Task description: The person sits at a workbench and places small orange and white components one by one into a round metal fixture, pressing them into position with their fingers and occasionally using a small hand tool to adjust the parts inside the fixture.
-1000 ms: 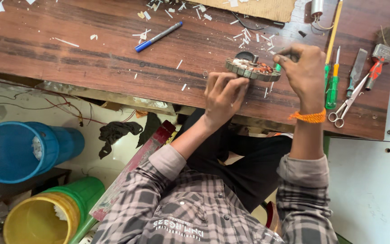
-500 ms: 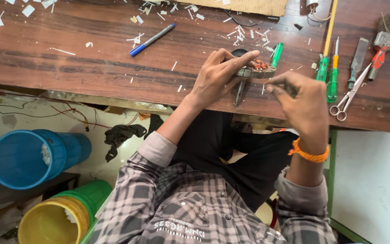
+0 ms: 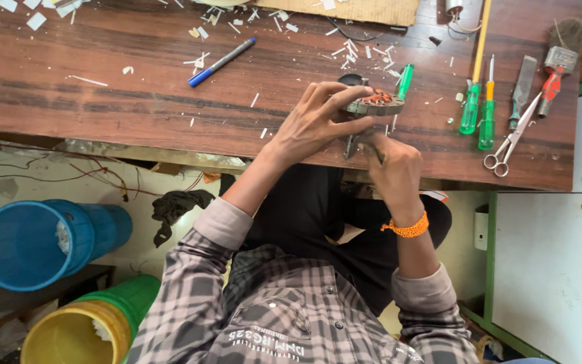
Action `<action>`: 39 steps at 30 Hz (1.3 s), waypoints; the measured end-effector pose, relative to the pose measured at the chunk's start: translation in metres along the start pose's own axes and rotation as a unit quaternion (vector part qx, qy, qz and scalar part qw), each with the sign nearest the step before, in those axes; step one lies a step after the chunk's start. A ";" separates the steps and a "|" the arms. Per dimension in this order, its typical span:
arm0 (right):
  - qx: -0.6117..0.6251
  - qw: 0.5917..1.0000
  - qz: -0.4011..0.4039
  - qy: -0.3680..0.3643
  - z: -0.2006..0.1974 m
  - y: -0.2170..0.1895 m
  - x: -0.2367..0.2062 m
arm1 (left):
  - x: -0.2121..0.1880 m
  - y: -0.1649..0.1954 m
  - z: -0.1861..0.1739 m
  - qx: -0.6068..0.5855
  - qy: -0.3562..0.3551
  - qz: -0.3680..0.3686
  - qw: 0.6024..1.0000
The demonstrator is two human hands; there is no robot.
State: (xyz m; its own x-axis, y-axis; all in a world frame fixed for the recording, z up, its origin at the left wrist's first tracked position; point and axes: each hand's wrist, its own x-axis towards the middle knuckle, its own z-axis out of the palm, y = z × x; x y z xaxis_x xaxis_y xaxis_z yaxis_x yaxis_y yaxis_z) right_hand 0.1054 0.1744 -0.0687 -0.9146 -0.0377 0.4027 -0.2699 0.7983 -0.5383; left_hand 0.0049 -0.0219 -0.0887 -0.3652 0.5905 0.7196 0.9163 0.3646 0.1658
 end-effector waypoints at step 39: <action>0.119 0.982 0.072 -0.127 -0.040 0.004 0.117 | -0.001 0.068 0.050 -0.558 0.254 -0.496 0.614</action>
State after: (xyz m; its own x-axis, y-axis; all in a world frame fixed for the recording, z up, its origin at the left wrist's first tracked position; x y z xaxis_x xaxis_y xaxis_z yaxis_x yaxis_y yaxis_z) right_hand 0.0090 0.1966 0.0060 -0.9858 -0.1087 0.1283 -0.1682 0.6448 -0.7457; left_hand 0.0591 0.0383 -0.1124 -0.9967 0.0715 -0.0395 -0.0713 -0.5257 0.8477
